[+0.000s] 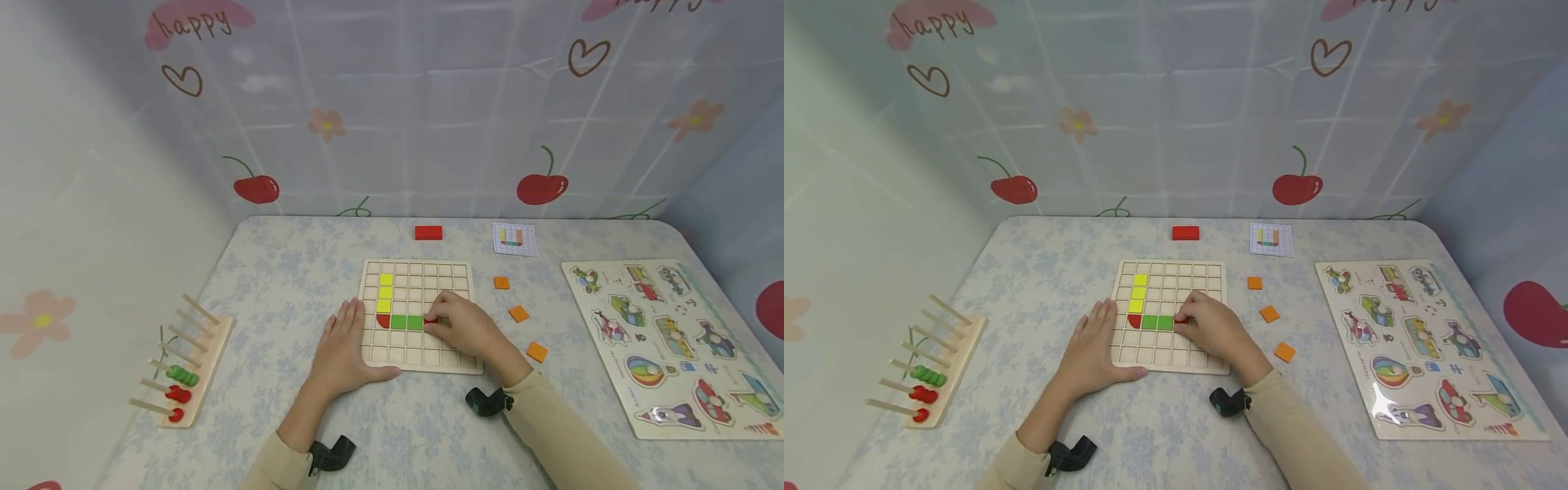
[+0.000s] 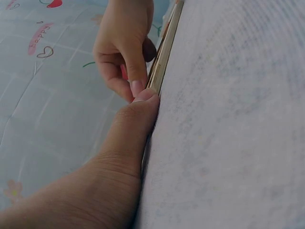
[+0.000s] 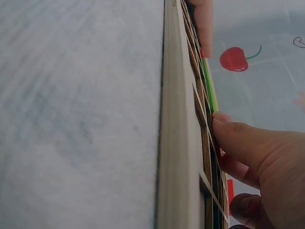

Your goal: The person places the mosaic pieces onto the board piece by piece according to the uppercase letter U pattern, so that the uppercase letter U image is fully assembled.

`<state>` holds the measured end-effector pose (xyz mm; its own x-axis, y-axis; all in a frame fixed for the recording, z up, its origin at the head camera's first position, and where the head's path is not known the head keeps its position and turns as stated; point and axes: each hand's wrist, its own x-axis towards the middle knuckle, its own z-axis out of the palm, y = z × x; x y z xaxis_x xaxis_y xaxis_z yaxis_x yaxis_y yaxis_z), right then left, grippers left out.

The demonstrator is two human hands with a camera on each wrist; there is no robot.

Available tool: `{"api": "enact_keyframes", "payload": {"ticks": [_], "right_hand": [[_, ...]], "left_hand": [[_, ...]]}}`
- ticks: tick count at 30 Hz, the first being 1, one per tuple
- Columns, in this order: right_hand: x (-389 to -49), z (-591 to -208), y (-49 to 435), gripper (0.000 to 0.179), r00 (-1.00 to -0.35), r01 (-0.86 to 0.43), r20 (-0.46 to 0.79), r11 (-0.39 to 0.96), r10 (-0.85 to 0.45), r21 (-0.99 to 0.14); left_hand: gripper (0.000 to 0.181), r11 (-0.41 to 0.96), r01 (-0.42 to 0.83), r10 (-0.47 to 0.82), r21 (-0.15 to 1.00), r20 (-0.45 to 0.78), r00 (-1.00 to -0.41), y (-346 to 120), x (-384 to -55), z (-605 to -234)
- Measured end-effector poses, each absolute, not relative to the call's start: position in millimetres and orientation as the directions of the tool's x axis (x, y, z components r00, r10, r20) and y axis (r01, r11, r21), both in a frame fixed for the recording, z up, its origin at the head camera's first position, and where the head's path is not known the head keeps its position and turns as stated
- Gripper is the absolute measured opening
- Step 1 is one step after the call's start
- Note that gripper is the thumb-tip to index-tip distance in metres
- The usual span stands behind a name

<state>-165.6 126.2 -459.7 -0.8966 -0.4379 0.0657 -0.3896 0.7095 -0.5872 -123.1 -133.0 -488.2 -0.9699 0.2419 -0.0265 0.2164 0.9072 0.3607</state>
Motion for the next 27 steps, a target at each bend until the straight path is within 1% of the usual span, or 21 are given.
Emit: {"api": "enact_keyframes", "payload": {"ticks": [3,6,10,14,17,23,27], "right_hand": [[-165.6,-460.3,127.3,0.011,-0.894,-0.400,0.074,0.710,-0.443,-0.580],[-166.4,-461.0,128.7,0.021,-0.894,-0.399,0.073,0.713,-0.441,-0.577],[-168.1,-461.7,133.1,0.029,-0.907,-0.375,0.076,0.709,-0.415,-0.597],[-168.6,-458.9,141.4,0.028,-0.926,-0.323,0.067,0.687,-0.372,-0.651],[-168.7,-456.0,150.5,0.028,-0.934,-0.300,0.060,0.679,-0.353,-0.670],[-169.4,-455.3,174.6,0.031,-0.944,-0.281,0.072,0.671,-0.322,-0.686],[-168.2,-456.3,192.3,0.031,-0.949,-0.286,0.098,0.685,-0.300,-0.670]], "left_hand": [[0.140,0.906,0.217,0.242,0.362,-0.024,-0.970,-133.2,-123.3,-488.0],[0.140,0.904,0.222,0.244,0.365,-0.015,-0.970,-133.2,-123.3,-488.5],[0.140,0.906,0.223,0.243,0.360,-0.012,-0.970,-133.2,-123.1,-489.8],[0.139,0.907,0.221,0.242,0.359,-0.014,-0.970,-133.0,-122.9,-490.6],[0.139,0.905,0.220,0.241,0.364,-0.013,-0.970,-132.8,-122.4,-490.5],[0.139,0.904,0.225,0.243,0.365,-0.006,-0.970,-132.8,-122.8,-491.1],[0.139,0.900,0.226,0.245,0.372,-0.005,-0.969,-133.1,-122.5,-490.2]]}}
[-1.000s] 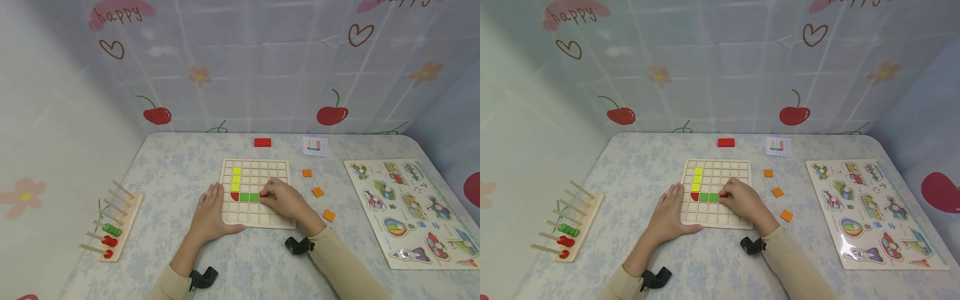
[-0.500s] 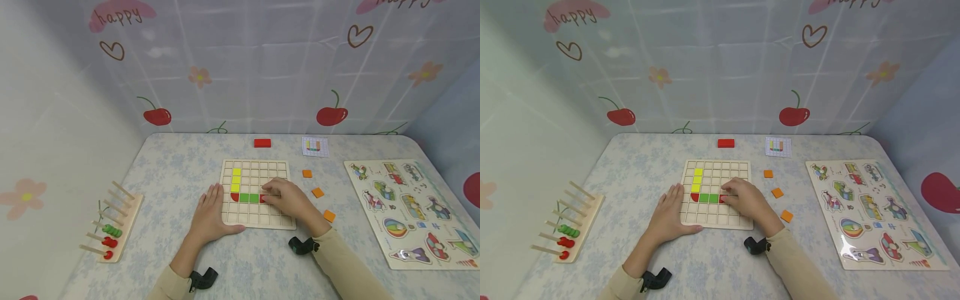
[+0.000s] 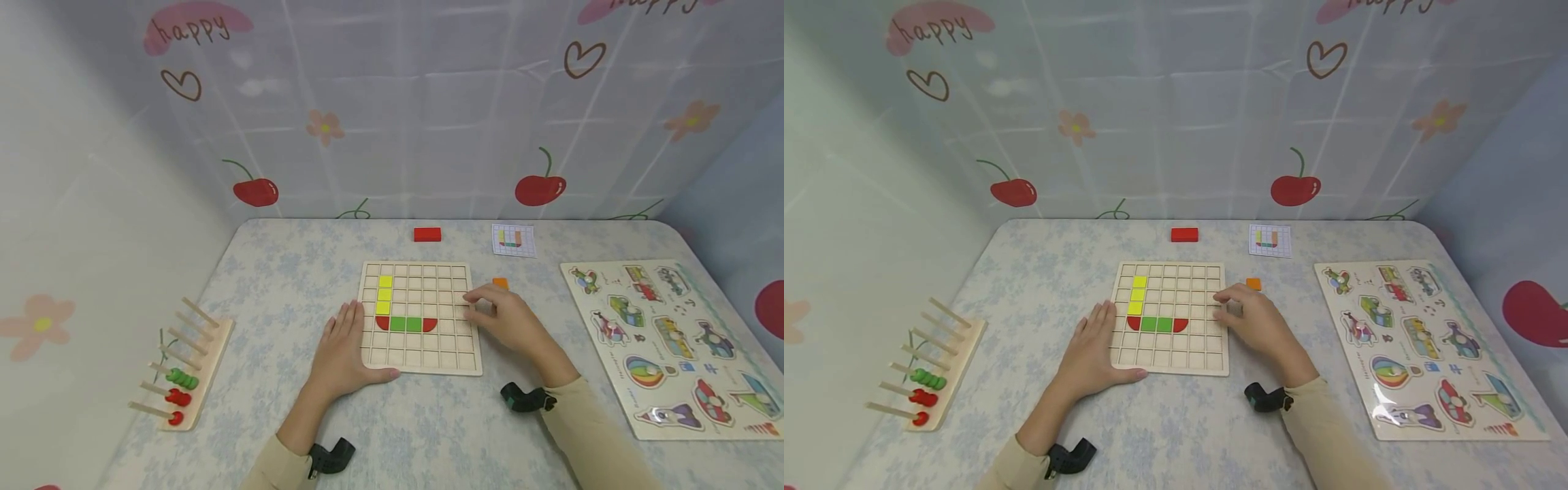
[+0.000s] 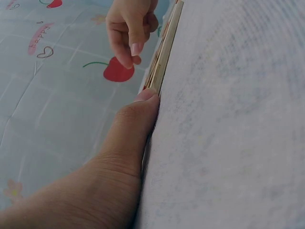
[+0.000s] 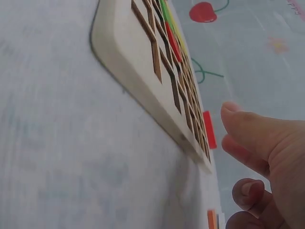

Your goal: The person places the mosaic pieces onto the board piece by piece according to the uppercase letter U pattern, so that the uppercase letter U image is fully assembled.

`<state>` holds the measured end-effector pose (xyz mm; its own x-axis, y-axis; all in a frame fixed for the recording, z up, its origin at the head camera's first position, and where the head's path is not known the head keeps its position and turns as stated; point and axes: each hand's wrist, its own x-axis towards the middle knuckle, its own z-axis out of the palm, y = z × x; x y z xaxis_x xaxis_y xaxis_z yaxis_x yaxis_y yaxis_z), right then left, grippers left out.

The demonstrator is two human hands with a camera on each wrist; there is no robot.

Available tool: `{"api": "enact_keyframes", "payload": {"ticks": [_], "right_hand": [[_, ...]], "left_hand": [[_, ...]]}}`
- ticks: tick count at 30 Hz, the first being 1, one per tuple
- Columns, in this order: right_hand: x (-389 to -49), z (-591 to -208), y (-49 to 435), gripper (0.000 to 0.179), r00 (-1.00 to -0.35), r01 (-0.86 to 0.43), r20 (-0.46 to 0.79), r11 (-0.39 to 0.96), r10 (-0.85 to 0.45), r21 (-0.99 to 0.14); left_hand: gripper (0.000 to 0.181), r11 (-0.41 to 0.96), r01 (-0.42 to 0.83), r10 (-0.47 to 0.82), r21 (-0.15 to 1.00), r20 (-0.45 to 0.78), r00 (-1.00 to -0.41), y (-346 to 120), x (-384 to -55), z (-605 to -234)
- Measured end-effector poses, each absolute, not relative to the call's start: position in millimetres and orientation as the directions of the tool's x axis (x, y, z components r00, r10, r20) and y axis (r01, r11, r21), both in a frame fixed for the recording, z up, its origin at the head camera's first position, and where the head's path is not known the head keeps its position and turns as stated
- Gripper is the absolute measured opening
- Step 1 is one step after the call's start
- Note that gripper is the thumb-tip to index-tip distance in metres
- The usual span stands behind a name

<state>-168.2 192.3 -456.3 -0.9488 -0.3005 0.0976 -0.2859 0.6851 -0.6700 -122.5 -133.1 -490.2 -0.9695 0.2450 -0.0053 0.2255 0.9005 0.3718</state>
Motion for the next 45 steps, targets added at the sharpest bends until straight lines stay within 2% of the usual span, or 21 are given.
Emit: {"api": "enact_keyframes", "payload": {"ticks": [8,15,45], "right_hand": [[-163.3,-461.6,228.4,0.031,-0.958,-0.279,0.130,0.740,-0.255,-0.612],[-158.5,-463.2,248.8,0.031,-0.975,-0.219,0.103,0.776,-0.197,-0.592],[-154.9,-471.9,263.1,0.032,-0.978,-0.206,0.136,0.797,-0.156,-0.568]], "left_hand": [[0.139,0.901,0.224,0.246,0.371,-0.012,-0.969,-134.2,-122.2,-489.9],[0.140,0.905,0.224,0.242,0.361,-0.004,-0.970,-135.4,-122.2,-490.9],[0.140,0.904,0.223,0.246,0.365,-0.018,-0.969,-133.2,-123.2,-490.3]]}}
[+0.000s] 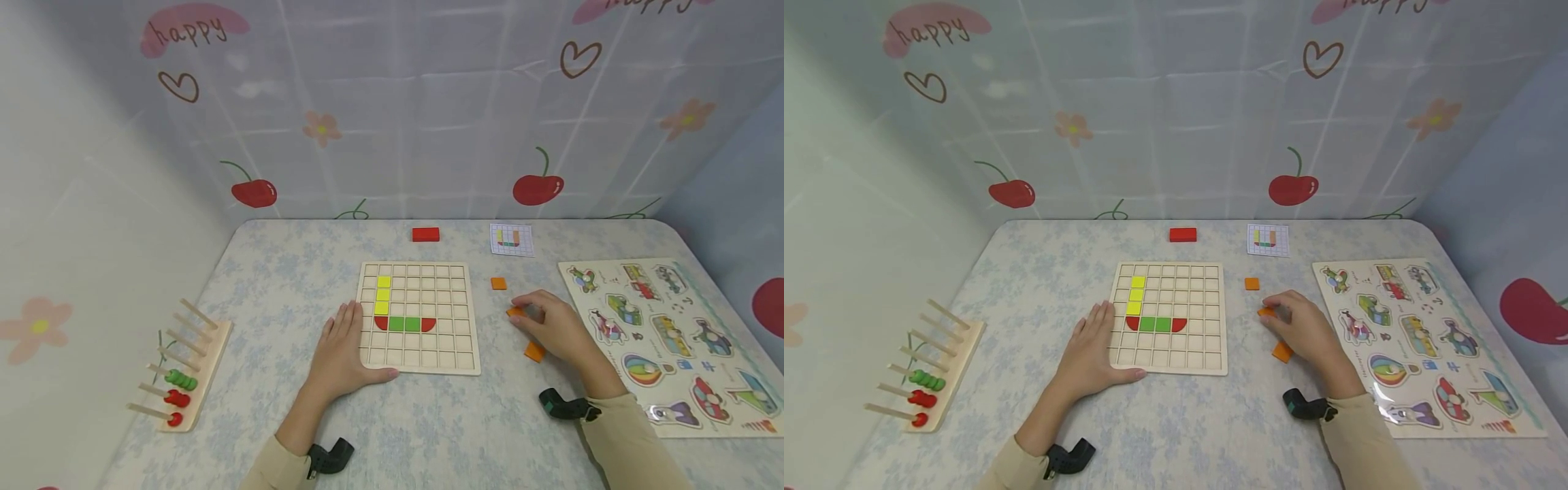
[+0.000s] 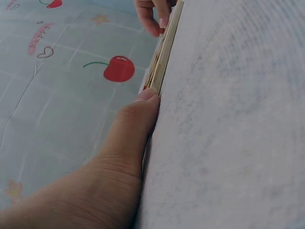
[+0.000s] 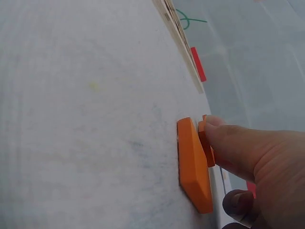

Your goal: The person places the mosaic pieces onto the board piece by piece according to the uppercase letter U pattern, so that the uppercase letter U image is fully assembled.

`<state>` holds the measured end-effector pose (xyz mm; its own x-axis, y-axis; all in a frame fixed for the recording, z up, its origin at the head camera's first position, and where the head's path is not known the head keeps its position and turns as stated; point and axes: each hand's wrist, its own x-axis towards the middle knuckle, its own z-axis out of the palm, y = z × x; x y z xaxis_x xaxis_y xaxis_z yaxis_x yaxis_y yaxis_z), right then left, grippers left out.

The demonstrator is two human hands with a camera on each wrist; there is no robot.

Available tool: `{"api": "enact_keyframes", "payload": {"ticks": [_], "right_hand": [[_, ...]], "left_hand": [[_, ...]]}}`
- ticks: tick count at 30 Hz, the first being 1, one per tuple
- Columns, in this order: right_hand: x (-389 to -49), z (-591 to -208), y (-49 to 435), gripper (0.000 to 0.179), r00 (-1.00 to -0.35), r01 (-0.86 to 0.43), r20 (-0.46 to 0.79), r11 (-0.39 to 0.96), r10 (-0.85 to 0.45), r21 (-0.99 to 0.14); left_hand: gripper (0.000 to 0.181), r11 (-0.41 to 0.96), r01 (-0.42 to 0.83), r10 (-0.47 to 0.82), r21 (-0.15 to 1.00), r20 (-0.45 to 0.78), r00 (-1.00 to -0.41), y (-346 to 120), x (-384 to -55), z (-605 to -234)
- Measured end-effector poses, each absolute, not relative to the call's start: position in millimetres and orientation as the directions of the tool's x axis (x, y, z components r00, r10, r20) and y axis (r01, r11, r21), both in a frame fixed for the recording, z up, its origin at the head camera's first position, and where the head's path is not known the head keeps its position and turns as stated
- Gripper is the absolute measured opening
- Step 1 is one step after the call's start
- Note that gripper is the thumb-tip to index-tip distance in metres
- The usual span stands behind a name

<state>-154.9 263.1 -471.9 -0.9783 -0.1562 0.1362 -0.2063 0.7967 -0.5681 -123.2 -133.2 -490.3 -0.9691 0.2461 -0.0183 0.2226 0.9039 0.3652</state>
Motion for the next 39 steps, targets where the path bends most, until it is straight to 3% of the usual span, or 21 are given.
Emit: {"api": "enact_keyframes", "payload": {"ticks": [14,29,39], "right_hand": [[-156.2,-470.2,262.9,0.040,-0.995,-0.090,0.023,0.828,-0.093,-0.554],[-161.1,-469.6,249.7,0.020,-0.987,-0.140,0.030,0.743,-0.160,-0.655],[-172.6,-463.3,202.7,0.015,-0.975,-0.163,0.014,0.676,-0.220,-0.719]], "left_hand": [[0.139,0.902,0.223,0.247,0.368,-0.019,-0.969,-133.5,-123.4,-491.3],[0.140,0.904,0.227,0.249,0.362,-0.013,-0.969,-134.3,-123.9,-492.0],[0.139,0.900,0.233,0.250,0.369,0.003,-0.968,-133.9,-121.9,-490.3]]}}
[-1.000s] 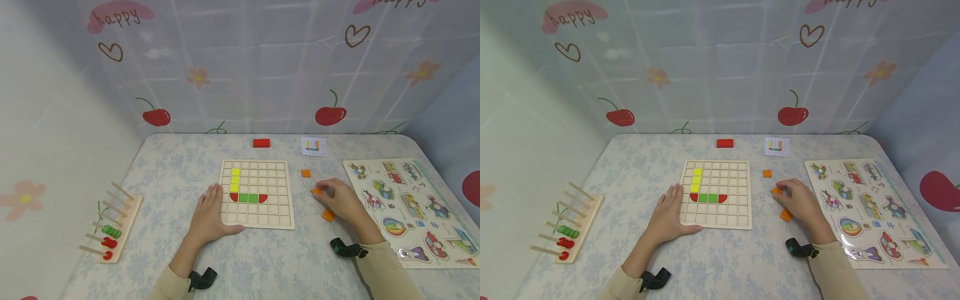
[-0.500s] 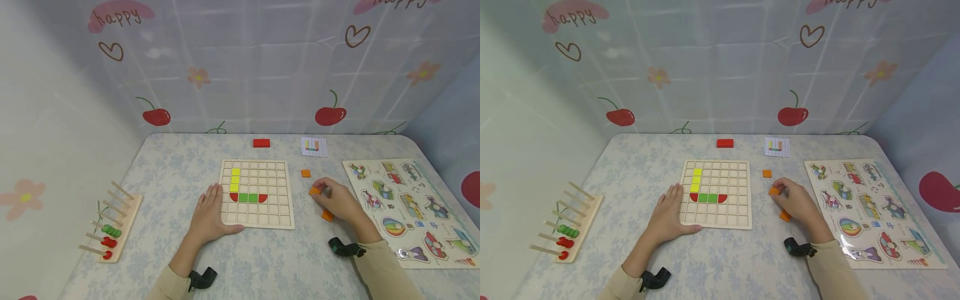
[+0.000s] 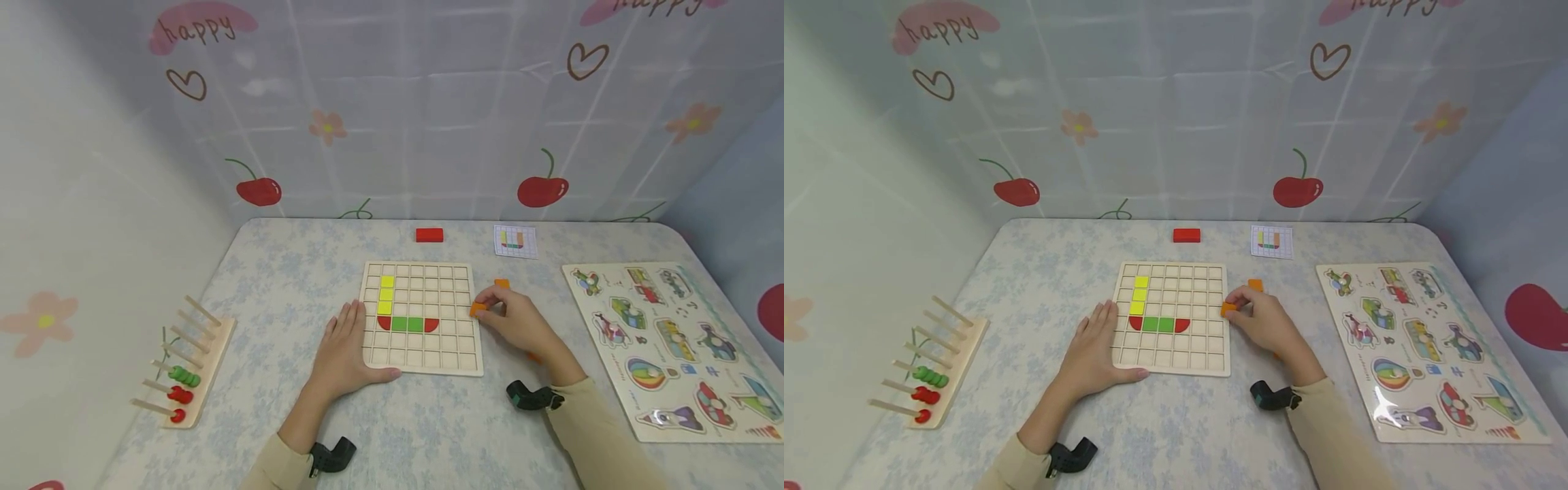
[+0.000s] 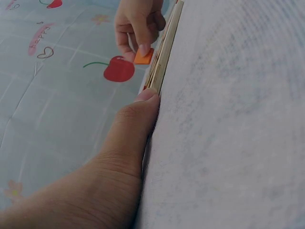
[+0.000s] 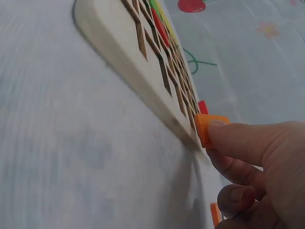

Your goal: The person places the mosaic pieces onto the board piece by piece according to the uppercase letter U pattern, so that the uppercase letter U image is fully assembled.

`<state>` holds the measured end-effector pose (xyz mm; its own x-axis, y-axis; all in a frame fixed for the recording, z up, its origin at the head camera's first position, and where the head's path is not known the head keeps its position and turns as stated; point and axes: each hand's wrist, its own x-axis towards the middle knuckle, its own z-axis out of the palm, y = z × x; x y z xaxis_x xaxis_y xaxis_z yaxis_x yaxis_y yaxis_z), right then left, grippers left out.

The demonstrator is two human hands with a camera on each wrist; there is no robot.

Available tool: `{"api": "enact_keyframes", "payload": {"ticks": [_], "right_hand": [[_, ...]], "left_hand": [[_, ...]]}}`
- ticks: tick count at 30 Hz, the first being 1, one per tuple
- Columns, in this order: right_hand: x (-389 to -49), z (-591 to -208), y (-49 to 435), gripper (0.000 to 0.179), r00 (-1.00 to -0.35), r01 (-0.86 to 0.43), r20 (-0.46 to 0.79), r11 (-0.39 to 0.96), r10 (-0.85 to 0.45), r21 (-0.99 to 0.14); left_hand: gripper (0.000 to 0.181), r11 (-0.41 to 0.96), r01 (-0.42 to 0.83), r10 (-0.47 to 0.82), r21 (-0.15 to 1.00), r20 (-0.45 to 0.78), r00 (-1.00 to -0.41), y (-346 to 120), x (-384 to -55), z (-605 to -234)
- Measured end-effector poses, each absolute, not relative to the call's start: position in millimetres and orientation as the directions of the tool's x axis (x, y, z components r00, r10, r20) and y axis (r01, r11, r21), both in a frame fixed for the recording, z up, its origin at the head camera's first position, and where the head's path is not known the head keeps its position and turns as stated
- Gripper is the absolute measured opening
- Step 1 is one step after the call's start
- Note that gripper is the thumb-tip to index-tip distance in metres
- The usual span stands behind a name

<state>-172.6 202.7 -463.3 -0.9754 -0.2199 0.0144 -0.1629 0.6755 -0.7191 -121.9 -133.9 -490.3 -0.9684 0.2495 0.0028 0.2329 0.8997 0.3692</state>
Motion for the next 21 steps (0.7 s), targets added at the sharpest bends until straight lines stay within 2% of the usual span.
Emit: {"api": "enact_keyframes", "payload": {"ticks": [8,21], "right_hand": [[-180.9,-459.6,161.6,0.014,-0.962,-0.167,-0.007,0.614,-0.271,-0.771],[-187.0,-459.4,128.7,0.013,-0.946,-0.210,-0.013,0.642,-0.324,-0.737]], "left_hand": [[0.140,0.904,0.223,0.242,0.364,-0.008,-0.970,-132.7,-121.1,-490.1],[0.142,0.905,0.222,0.243,0.362,-0.012,-0.970,-133.9,-122.9,-490.9]]}}
